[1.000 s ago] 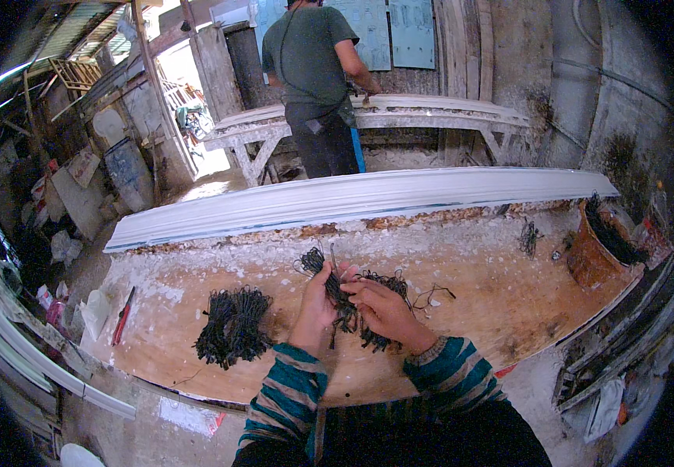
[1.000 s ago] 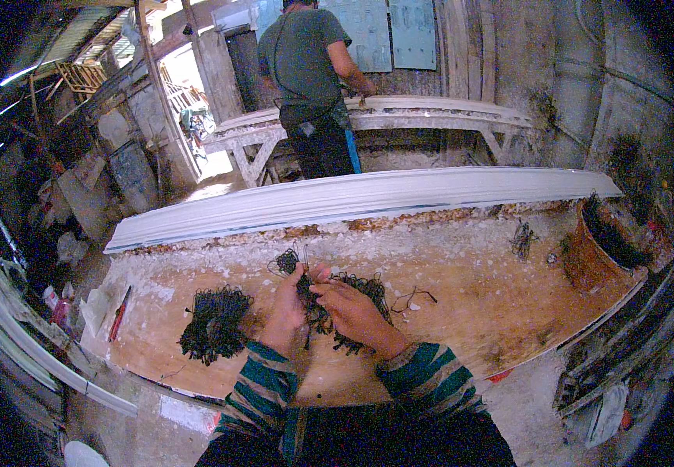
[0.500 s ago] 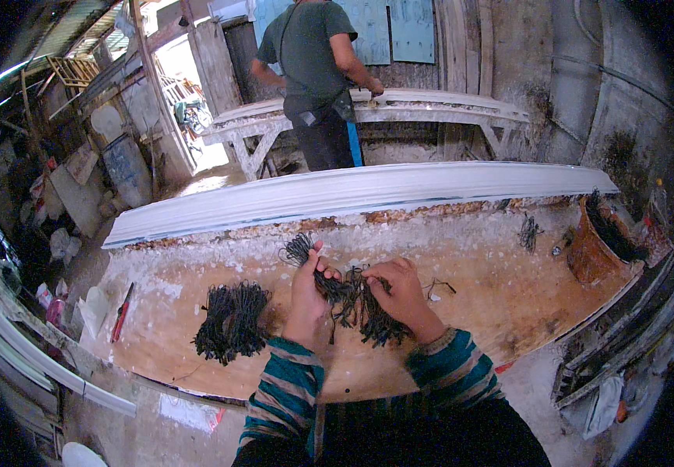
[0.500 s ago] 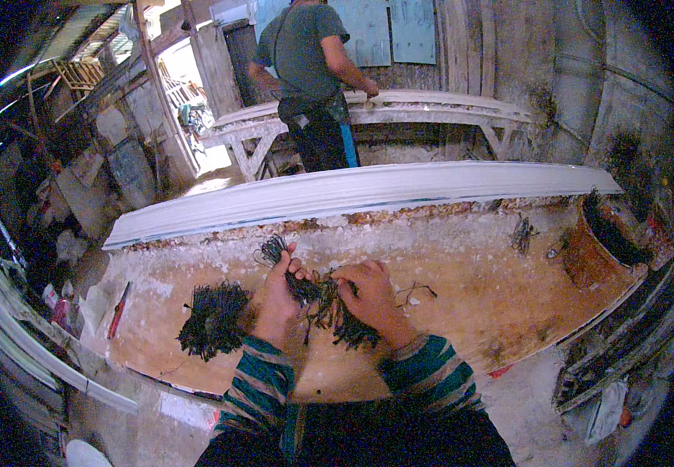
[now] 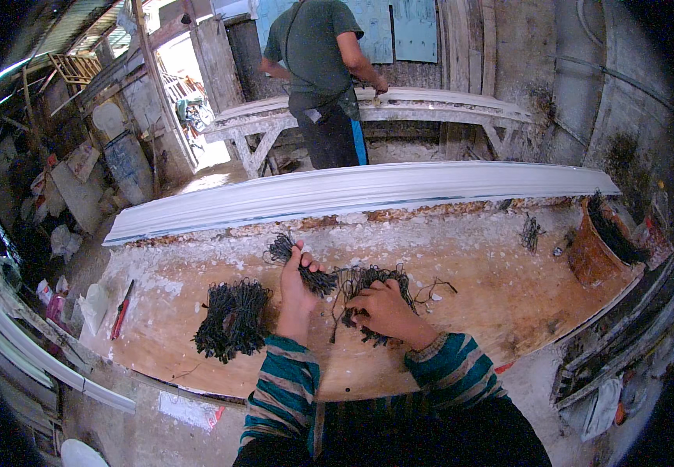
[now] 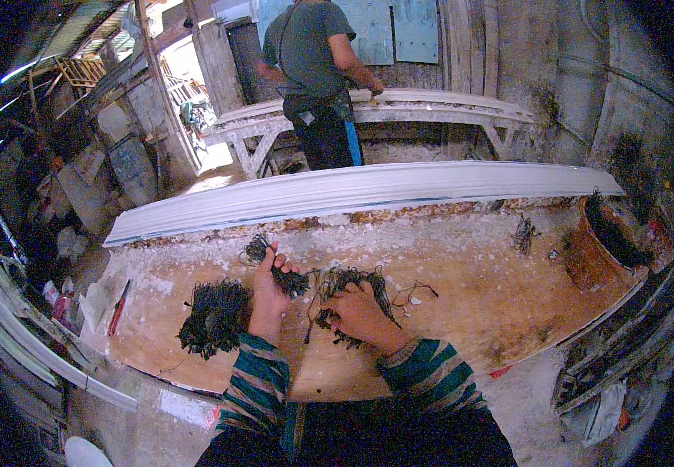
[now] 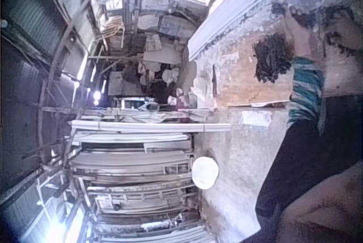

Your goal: The person gathers and aligns bundles of black cables on a wooden workbench, then ties them together using thin wire. The person repeatedly picks up cable bundles, straightens them, and secures them with wire ties.

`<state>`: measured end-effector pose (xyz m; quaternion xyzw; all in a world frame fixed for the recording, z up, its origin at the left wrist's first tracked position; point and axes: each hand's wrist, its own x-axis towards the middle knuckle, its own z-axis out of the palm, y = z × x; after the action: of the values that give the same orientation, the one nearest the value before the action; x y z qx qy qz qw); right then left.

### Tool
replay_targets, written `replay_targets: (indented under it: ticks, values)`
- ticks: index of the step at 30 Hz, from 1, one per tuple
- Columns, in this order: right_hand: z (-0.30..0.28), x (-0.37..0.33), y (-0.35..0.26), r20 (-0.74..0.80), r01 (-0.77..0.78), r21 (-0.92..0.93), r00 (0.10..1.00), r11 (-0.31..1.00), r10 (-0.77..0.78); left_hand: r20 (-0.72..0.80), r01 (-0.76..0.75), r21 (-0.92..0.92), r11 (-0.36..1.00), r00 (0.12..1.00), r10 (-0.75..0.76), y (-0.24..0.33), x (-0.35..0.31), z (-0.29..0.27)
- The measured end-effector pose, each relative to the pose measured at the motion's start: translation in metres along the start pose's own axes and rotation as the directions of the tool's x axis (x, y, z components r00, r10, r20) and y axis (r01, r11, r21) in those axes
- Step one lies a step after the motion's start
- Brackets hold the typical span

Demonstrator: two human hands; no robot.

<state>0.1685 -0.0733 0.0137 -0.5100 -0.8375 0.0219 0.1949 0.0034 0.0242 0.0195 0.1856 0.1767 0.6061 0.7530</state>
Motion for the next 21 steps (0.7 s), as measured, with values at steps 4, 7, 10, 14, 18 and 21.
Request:
replay_targets:
  ticks: [4, 7, 10, 14, 18, 21]
  values:
    - [-0.003, 0.001, -0.001, 0.044, -0.052, -0.002, 0.998, 0.999, 0.052, 0.002, 0.029, -0.012, 1.0, 1.0, -0.029, 0.0, 0.0, 0.001]
    - [-0.003, 0.002, -0.001, -0.041, -0.111, 0.058, 0.993, 0.992, 0.113, 0.014, 0.034, 0.009, 0.999, 0.999, -0.034, 0.0, 0.0, 0.0]
    - [-0.013, 0.005, -0.003, -0.232, -0.171, 0.208, 0.948, 0.963, 0.218, -0.022, 0.085, 0.077, 0.993, 0.996, -0.083, -0.001, 0.001, -0.001]
    - [-0.017, 0.009, 0.008, -0.45, -0.134, 0.355, 0.843, 0.925, 0.295, -0.004, 0.14, 0.133, 0.981, 0.99, -0.141, -0.009, -0.004, 0.004]
    - [-0.021, 0.008, 0.012, -0.469, -0.136, 0.419, 0.814, 0.898, 0.342, 0.002, 0.192, 0.187, 0.963, 0.981, -0.196, -0.016, -0.01, 0.01]
    - [-0.028, 0.01, 0.003, -0.521, -0.017, 0.342, 0.828, 0.939, 0.205, 0.03, 0.184, 0.266, 0.946, 0.98, -0.199, -0.022, -0.013, 0.011]
